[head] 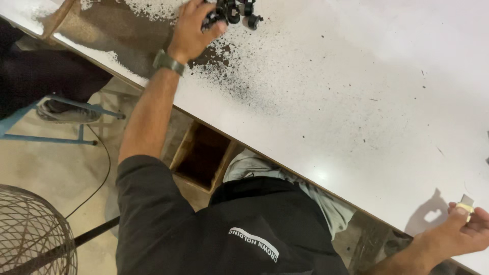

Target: The person cleans black powder residue from metal rotor-like components at a workbench. They hold each component with one hand and rub its surface with a small abrasive block held in the other hand, then set the cleaned component aside and pick up the next one, working through a batch of parts one at a time.

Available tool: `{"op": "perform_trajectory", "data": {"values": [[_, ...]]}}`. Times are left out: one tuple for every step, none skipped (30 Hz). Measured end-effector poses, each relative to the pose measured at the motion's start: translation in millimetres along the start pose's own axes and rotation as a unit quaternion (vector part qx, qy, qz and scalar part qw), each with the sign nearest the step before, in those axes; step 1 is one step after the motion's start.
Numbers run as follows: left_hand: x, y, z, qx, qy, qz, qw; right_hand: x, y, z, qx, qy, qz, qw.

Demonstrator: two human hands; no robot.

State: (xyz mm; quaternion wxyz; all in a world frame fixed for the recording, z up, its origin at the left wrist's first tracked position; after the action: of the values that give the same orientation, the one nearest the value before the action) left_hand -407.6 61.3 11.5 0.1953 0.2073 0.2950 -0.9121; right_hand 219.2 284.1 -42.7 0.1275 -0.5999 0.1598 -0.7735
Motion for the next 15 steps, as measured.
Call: {"op": "perform_trajectory", "data": {"values": [[-6.7, 8.8, -9.5, 0.014, -0.025, -0.001, 1.000, -2.9, -3.0, 3.0, -0.007, -0.009, -0.012, 1.000], [-15.2, 17.3, -21.8, 0.029, -0.049, -0.001, 0.998, -6.0, -3.4, 7.5, -0.014, -0.017, -0.024, 0.999], [-24.9, 27.1, -34.9, 0.044, -0.071, 0.000, 0.996, -8.0, -1.5, 11.2, -0.008, -0.006, -0.008, 1.000], [-36.4, 36.1, -48.5, 0.044, -0.077, -0.002, 0.996, -11.1, 0.4, 13.7, -0.002, 0.005, 0.010, 1.000], [-49.6, 42.5, -61.5, 0.041, -0.083, -0.004, 0.996, -13.4, 0.7, 17.2, 0.004, 0.013, 0.031, 0.999], [-63.4, 48.9, -73.0, 0.037, -0.090, -0.007, 0.995, -18.4, 1.5, 17.8, 0.003, 0.004, 0.032, 0.999], [-78.0, 55.3, -85.0, 0.068, -0.092, -0.024, 0.993, -23.7, 3.5, 16.2, 0.002, -0.004, 0.031, 0.999], [-93.5, 62.8, -96.3, 0.101, -0.091, -0.040, 0.990, -26.1, 6.4, 18.8, 0.008, -0.012, 0.033, 0.999], [-110.5, 71.2, -107.5, 0.134, -0.090, -0.057, 0.985, -27.7, 8.9, 20.8, 0.015, -0.021, 0.035, 0.999], [-129.5, 78.4, -116.2, 0.138, -0.080, -0.081, 0.984, -29.8, 15.4, 15.5, 0.026, -0.034, 0.040, 0.998], [-149.5, 86.1, -125.2, 0.143, -0.070, -0.106, 0.982, -30.4, 21.7, 12.6, 0.042, -0.067, 0.023, 0.997], [-169.8, 93.6, -134.5, 0.149, -0.058, -0.132, 0.978, -27.9, 29.0, 8.6, 0.056, -0.101, 0.004, 0.993], [-189.3, 101.0, -142.8, 0.148, -0.039, -0.150, 0.977, -25.4, 37.8, 3.9, 0.070, -0.114, -0.002, 0.991], [-207.4, 108.0, -150.7, 0.148, -0.019, -0.168, 0.974, -24.1, 45.3, -0.9, 0.084, -0.127, -0.010, 0.988], [-222.3, 112.3, -157.7, 0.151, 0.000, -0.186, 0.971, -20.8, 49.0, -7.9, 0.104, -0.131, 0.004, 0.986]]}}
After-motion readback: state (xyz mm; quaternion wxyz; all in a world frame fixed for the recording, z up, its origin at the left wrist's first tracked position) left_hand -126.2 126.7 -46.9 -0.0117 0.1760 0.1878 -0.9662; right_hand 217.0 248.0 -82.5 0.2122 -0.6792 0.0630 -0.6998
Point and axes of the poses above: each hand's wrist, its own y-axis away from the middle knuckle, its own z-axis out of the back of the hand, x = y × z, the point moved 3 cm from there along -y, towards the middle knuckle, and after that the axes turned 3 degrees about -z, right-handed, at the moved point
